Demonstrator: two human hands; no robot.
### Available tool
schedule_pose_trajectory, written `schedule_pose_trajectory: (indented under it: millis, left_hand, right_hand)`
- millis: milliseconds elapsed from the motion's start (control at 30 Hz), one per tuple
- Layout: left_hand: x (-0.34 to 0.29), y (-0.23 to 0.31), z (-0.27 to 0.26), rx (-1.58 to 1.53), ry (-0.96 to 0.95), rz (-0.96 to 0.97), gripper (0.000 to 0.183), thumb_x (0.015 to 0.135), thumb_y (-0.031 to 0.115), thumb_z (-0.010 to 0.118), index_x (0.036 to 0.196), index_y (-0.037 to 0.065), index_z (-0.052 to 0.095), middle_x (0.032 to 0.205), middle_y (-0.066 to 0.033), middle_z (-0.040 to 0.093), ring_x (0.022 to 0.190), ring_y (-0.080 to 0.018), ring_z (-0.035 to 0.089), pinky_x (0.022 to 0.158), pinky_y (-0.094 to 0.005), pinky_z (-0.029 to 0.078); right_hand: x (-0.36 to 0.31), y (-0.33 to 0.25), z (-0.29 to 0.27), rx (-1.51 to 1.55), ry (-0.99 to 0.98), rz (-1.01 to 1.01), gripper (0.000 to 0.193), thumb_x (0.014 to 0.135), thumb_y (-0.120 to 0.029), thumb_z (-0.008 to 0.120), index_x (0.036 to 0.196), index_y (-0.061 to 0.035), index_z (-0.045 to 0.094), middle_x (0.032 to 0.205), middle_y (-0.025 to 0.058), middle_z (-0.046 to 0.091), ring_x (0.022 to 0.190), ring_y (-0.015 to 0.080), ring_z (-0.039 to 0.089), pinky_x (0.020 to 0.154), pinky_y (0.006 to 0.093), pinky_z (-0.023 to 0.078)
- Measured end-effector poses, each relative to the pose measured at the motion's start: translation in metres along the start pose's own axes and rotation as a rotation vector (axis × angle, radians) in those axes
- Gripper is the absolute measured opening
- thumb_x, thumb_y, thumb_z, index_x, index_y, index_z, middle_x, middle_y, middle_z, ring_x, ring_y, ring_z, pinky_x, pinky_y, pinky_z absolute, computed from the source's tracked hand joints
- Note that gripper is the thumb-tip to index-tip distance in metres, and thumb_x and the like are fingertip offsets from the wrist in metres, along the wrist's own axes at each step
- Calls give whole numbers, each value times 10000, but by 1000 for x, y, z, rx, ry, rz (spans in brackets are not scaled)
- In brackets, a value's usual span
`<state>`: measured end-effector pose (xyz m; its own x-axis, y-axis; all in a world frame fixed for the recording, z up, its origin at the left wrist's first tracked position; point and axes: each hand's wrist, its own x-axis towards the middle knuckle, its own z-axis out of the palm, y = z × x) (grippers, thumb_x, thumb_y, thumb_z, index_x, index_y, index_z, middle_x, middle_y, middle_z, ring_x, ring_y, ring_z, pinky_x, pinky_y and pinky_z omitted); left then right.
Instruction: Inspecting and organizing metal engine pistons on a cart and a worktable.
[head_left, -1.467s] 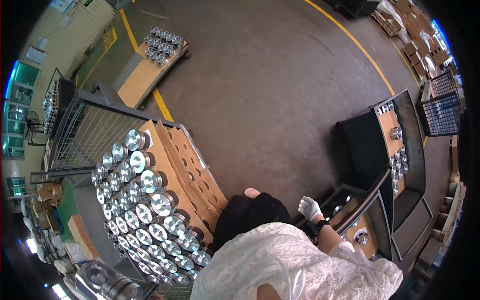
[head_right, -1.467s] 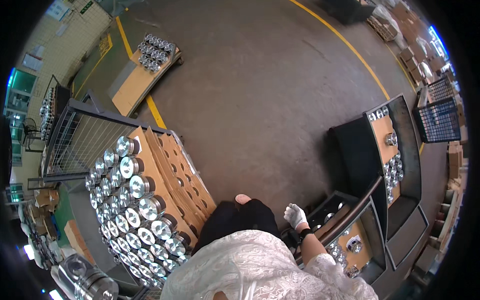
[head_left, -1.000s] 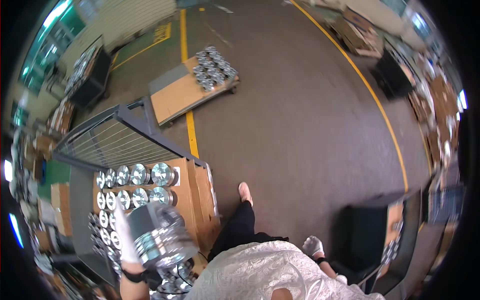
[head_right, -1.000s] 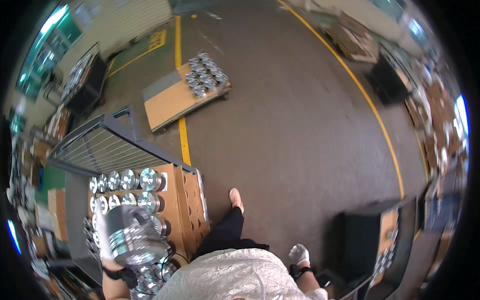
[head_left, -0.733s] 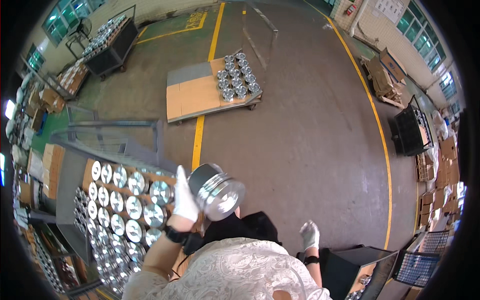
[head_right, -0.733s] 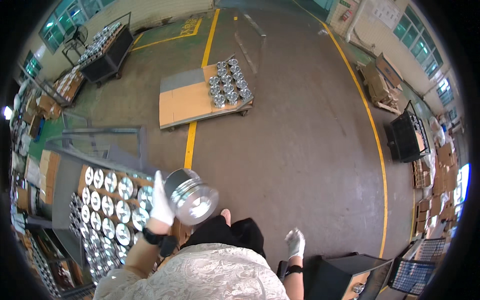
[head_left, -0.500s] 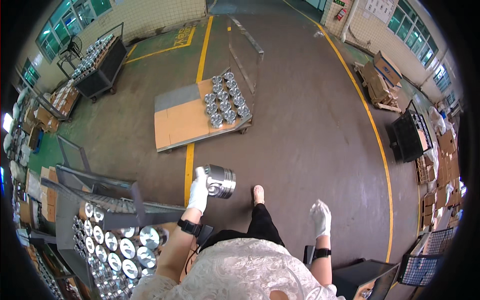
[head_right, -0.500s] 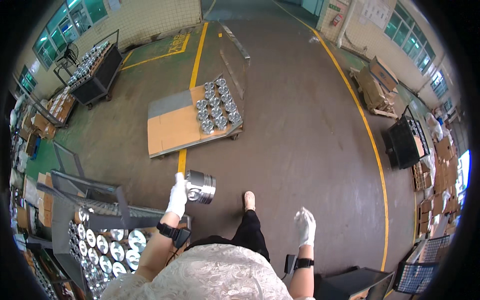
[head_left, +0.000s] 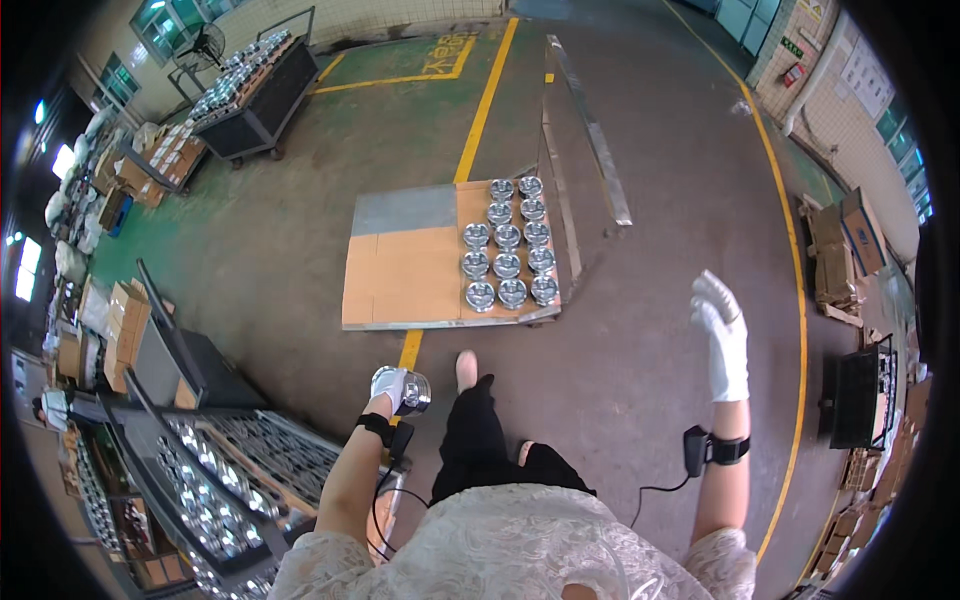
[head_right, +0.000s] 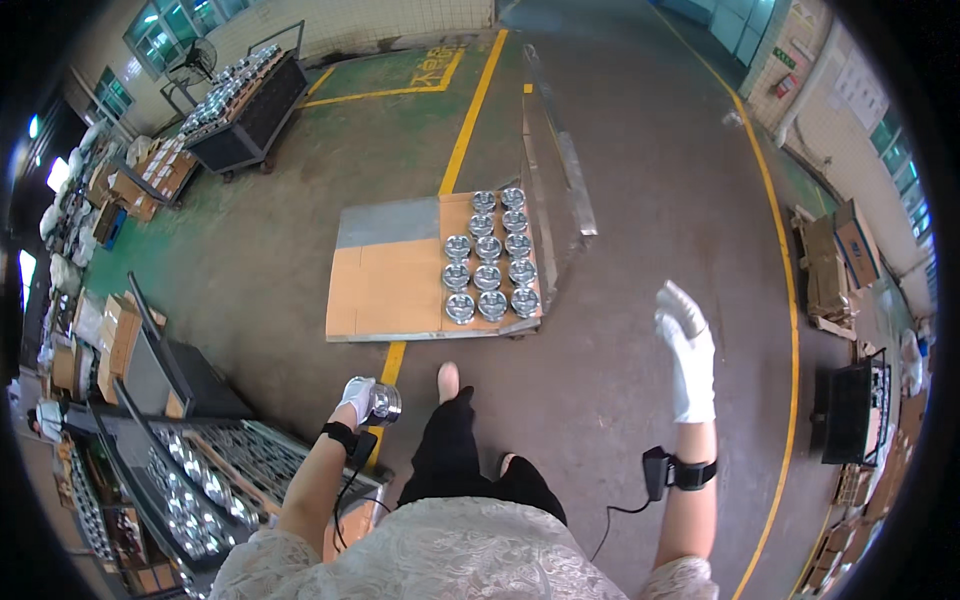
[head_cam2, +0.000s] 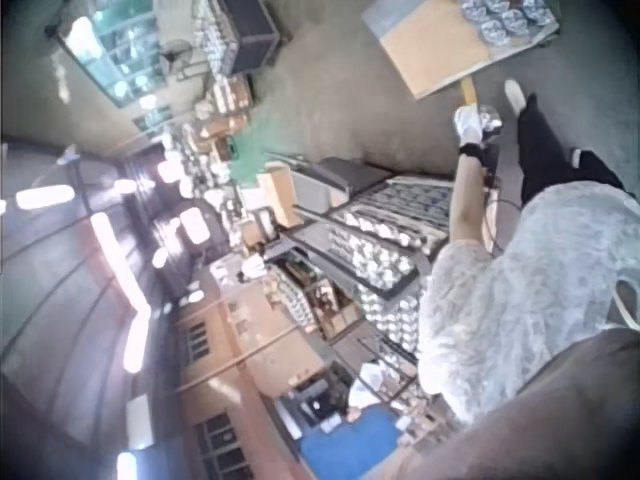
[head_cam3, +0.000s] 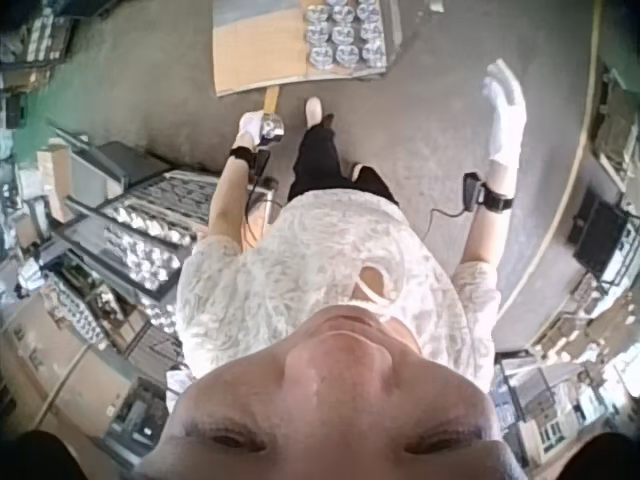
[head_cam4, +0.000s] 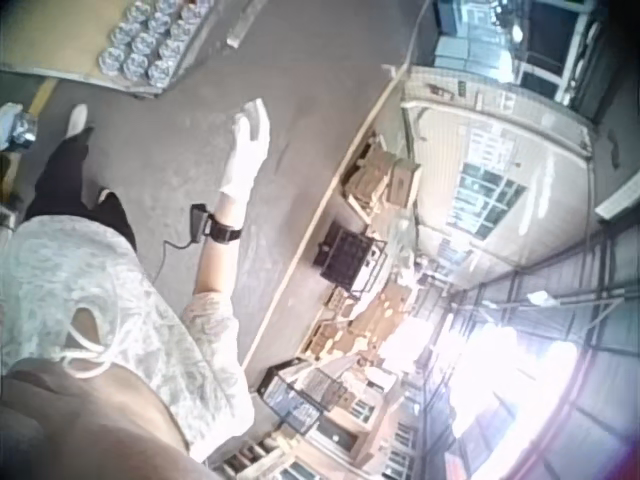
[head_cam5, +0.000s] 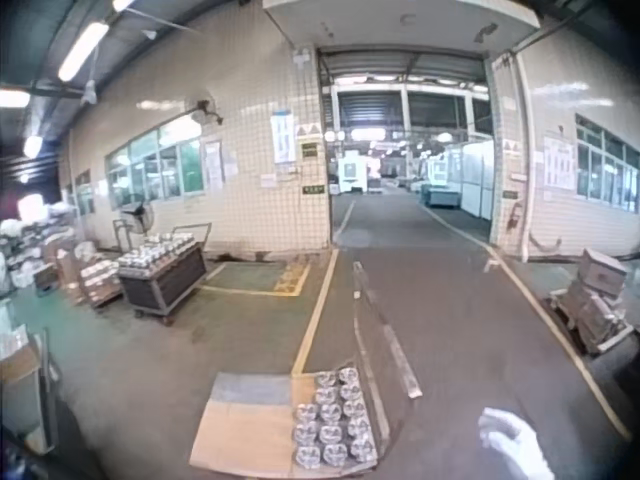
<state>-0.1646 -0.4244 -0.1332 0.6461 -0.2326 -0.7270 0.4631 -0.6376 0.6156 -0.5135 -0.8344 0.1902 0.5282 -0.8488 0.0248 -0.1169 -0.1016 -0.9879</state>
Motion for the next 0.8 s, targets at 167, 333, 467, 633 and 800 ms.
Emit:
schedule_pose_trajectory:
  millis: [167,333,467,633,800]
  left_hand:
    - [152,67,30,-176,-219,-359,201,931,205,473,986,73,614,953,-108,648,831,-255,650,739,-406,529]
    - [399,26,-42,168,-452,662,259,886,227,501,1014,38,624,848,-107,637,793,-237,605,690,-401,484]
    - [477,158,128,667,-43,303,443,889,252,535,1292,79,478,1185,-167,586,1050,-355,568,911,-396,435]
    - [633,228,160,722,2,594,365,917,214,509,1253,72,528,1180,-194,576,1104,-321,544,927,-363,438]
    - [693,288,248,980,-139,667,221,864,155,566,1062,82,629,991,-167,644,939,-336,610,823,-438,484]
  right_hand:
    - [138,-2,71,-273,61,-15,449,900,-95,560,1339,-49,477,1258,93,568,1078,151,556,964,288,425]
    - [247,31,141,-679,15,135,465,918,-187,547,1345,-32,446,1199,179,591,1081,263,592,928,352,440]
    - [248,66,148,-1003,394,472,442,916,-126,523,1313,44,430,933,87,566,796,145,539,701,267,462]
    - [265,55,174,-1292,308,487,374,963,-271,529,1199,18,511,921,155,632,798,222,617,746,334,508]
    - [243,52,174,-1497,333,397,361,981,-225,489,1192,68,493,1020,177,618,872,281,611,781,369,504]
